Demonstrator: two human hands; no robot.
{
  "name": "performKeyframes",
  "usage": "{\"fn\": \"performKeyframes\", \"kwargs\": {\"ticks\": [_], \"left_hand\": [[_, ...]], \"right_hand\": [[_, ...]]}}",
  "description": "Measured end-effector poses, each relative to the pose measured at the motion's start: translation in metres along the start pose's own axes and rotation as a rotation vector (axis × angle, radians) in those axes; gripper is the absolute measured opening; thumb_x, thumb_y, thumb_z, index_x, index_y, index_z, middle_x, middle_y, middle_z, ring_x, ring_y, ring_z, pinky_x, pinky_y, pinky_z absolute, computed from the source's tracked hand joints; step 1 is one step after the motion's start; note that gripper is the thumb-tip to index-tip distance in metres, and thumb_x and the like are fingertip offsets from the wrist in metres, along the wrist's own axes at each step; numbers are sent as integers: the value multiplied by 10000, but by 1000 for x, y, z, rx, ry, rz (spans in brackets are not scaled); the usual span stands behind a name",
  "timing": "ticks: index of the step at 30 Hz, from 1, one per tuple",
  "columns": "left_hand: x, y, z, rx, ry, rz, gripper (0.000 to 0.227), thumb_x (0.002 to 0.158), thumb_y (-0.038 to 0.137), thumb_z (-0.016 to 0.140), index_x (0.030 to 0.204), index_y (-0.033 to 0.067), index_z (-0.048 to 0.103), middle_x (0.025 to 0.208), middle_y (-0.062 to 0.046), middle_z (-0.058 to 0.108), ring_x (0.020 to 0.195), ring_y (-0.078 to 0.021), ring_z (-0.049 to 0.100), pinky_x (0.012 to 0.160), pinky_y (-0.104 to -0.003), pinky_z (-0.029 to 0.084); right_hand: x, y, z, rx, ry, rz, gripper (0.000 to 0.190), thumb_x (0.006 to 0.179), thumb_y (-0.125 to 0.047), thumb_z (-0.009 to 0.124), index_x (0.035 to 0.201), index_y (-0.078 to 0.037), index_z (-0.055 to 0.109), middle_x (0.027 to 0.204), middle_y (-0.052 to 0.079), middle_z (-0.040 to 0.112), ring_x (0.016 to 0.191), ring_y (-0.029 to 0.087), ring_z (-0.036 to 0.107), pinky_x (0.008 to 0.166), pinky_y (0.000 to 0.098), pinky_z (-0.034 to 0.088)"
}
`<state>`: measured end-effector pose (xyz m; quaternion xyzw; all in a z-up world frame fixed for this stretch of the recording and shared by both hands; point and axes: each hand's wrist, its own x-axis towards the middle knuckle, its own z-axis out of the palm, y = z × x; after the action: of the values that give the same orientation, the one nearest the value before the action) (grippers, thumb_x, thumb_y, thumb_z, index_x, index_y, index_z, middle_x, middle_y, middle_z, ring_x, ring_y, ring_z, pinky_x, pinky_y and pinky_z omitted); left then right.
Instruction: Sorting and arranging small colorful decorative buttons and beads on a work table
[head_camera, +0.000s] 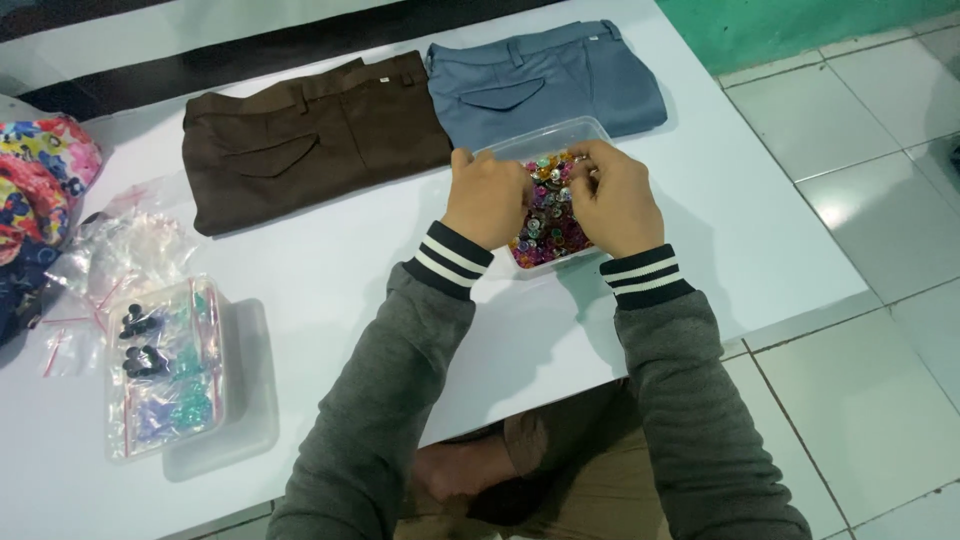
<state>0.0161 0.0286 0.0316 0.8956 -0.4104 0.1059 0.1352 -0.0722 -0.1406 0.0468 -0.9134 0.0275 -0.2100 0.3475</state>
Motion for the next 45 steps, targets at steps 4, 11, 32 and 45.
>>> {"fn": "performKeyframes", "kwargs": {"ticks": [4, 11, 32, 45], "left_hand": [[5, -12, -7, -205, -24, -6, 135, 791, 59, 757, 882, 149, 797, 754, -80, 736, 842, -335, 629, 959, -535, 338], [5, -12, -12, -311, -56, -9, 182, 848, 59, 732, 1002, 143, 782, 917, -71, 771, 955, -336, 642, 1024, -554, 340], [2, 2, -9, -145, -37, 7, 69, 849, 132, 746, 856, 168, 805, 736, -75, 736, 829, -325, 639, 963, -508, 355], [-55, -28, -5, -521, 629, 31, 134, 1068, 145, 553, 1161, 136, 650, 979, -15, 630, 962, -228, 589, 880, -350, 437]], "right_hand": [[-4, -12, -5, 29, -1, 16, 324, 933, 32, 511, 1205, 61, 684, 903, 234, 719, 815, 417, 728, 587, 459, 571], [-2, -9, -5, 41, -38, 29, 299, 924, 14, 535, 1163, 29, 713, 878, 211, 728, 809, 392, 733, 581, 431, 574], [-4, -24, -11, -26, -91, 46, 254, 964, -27, 553, 1128, 14, 742, 893, 221, 721, 894, 389, 723, 704, 425, 598], [0, -7, -5, -24, -131, 39, 261, 955, -72, 579, 1142, 23, 734, 896, 244, 710, 883, 415, 716, 671, 445, 580]]}}
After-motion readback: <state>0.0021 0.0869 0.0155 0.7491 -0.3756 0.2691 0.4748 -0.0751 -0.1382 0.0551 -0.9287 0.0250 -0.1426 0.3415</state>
